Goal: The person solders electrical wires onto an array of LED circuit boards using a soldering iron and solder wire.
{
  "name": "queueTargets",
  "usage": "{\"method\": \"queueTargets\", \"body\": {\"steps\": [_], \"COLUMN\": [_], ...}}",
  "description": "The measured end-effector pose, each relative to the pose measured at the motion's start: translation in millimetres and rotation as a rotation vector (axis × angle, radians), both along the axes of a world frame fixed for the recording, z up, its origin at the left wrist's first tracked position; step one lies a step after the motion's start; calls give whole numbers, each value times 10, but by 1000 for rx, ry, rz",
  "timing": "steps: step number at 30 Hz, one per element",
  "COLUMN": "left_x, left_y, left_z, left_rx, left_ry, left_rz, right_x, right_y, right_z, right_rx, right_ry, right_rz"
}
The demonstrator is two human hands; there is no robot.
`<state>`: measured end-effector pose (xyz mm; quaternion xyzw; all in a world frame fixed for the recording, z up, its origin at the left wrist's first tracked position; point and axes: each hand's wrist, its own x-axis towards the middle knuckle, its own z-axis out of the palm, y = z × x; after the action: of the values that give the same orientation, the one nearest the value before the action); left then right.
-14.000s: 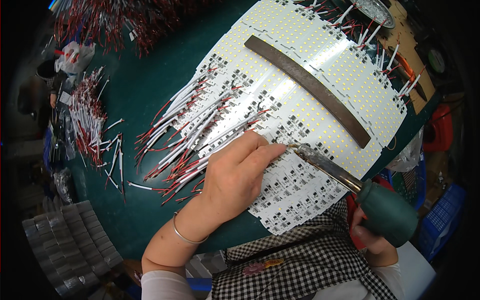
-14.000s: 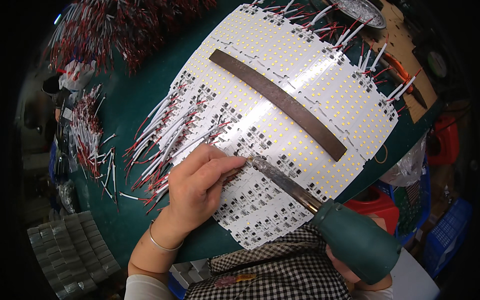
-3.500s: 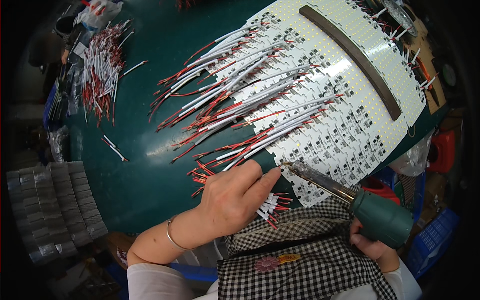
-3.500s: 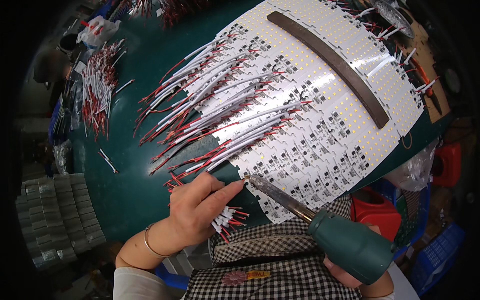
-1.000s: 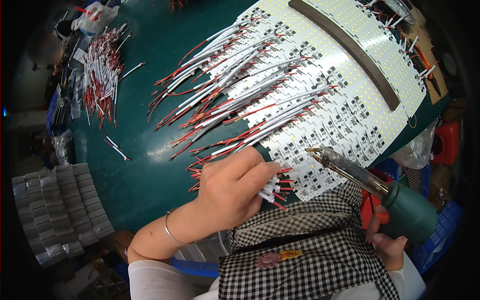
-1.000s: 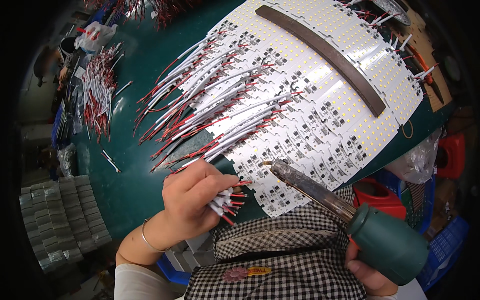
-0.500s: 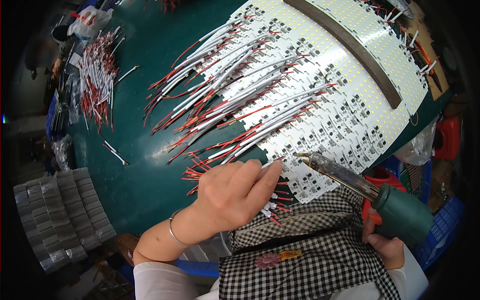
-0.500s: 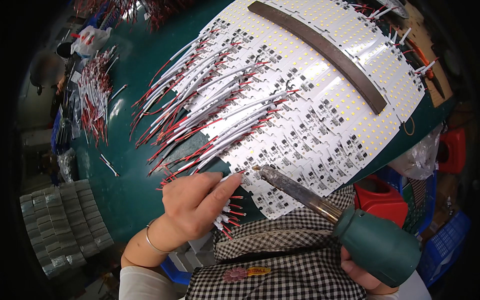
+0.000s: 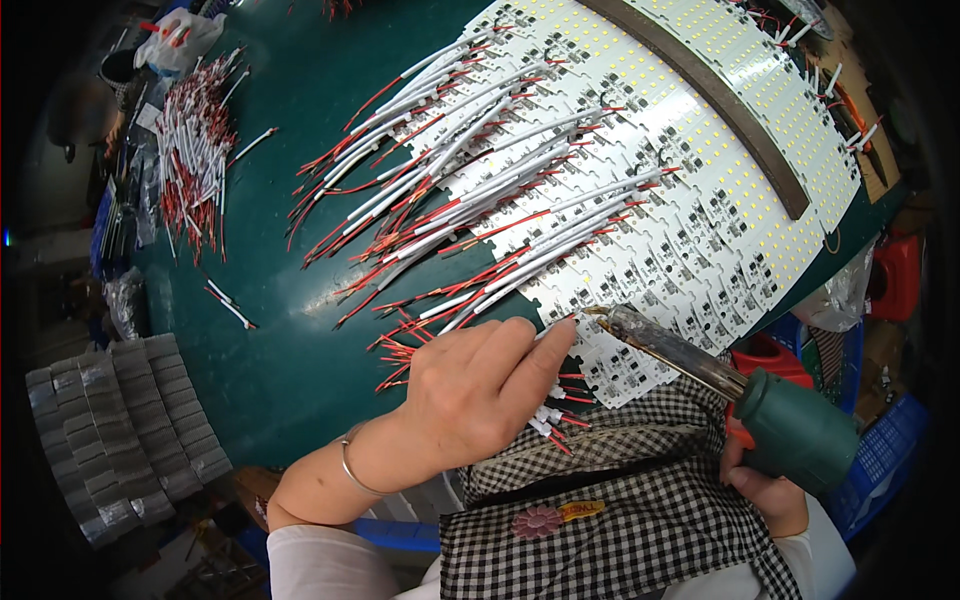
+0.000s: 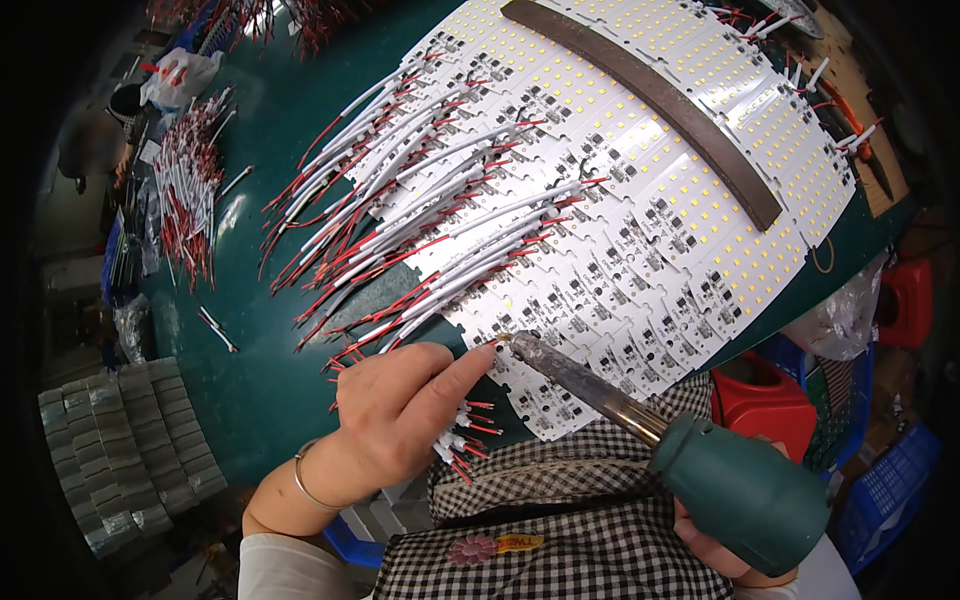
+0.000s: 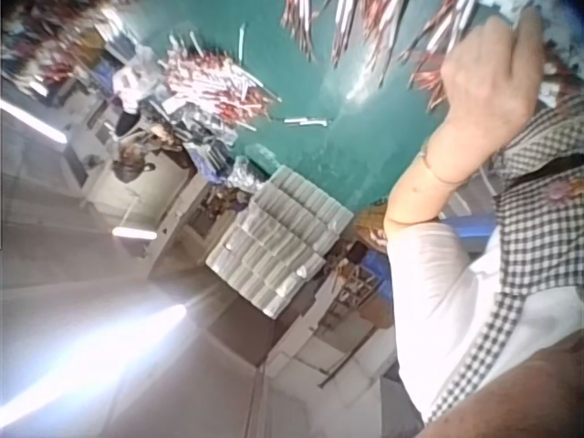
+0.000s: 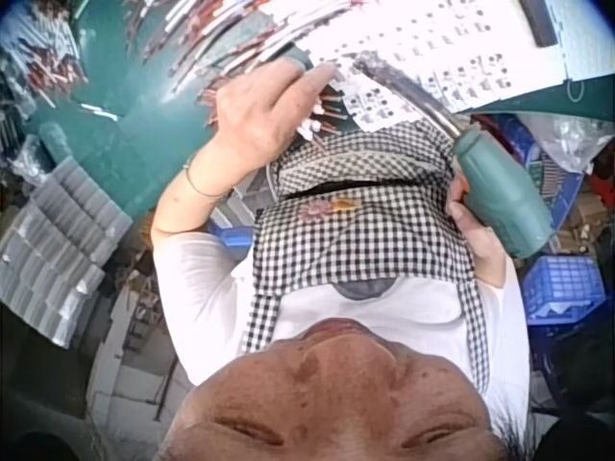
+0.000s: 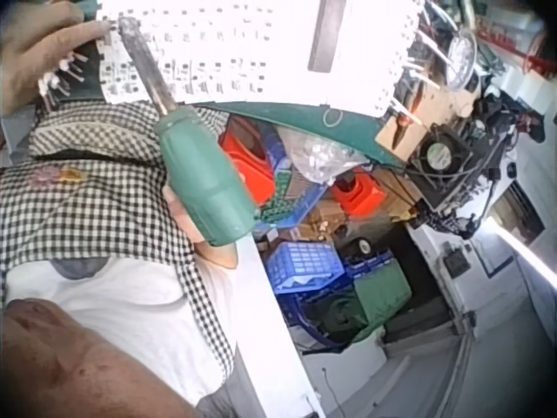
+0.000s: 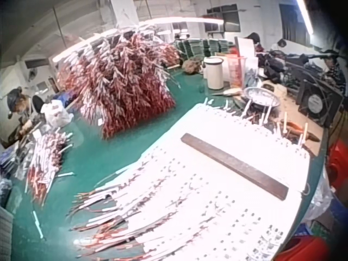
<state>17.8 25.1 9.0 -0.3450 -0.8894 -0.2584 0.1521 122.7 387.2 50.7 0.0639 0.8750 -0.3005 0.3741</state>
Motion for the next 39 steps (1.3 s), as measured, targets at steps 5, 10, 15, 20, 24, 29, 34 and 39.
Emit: {"method": "queueTargets", "body": {"steps": [5, 10, 15, 20, 24, 29, 34, 39], "left_x": [3, 25, 39, 34, 38, 35, 19, 22], "left_y": [22, 31, 50, 44, 47, 37, 40, 34], "left_z": [-14, -7, -41, -30, 0, -21, -17, 3], "left_rx": [26, 26, 76, 112, 108, 126, 138, 143], "left_ry": [-21, -77, -160, -155, -184, -169, -148, -175], "left_rz": [4, 20, 84, 75, 80, 62, 44, 44], "right_x": [54, -33, 58, 198, -263, -360, -255, -349], "right_y": [-55, -119, -47, 179, -156, -299, -138, -101], "right_z": [-70, -16, -177, -369, -113, -35, -108, -151], "right_rx": [-426, -294, -260, -956, -335, -395, -259, -274], "right_ry": [45, 60, 161, -395, 353, 352, 281, 508], "right_rz": [-324, -165, -126, -1256, 34, 43, 205, 475]}}
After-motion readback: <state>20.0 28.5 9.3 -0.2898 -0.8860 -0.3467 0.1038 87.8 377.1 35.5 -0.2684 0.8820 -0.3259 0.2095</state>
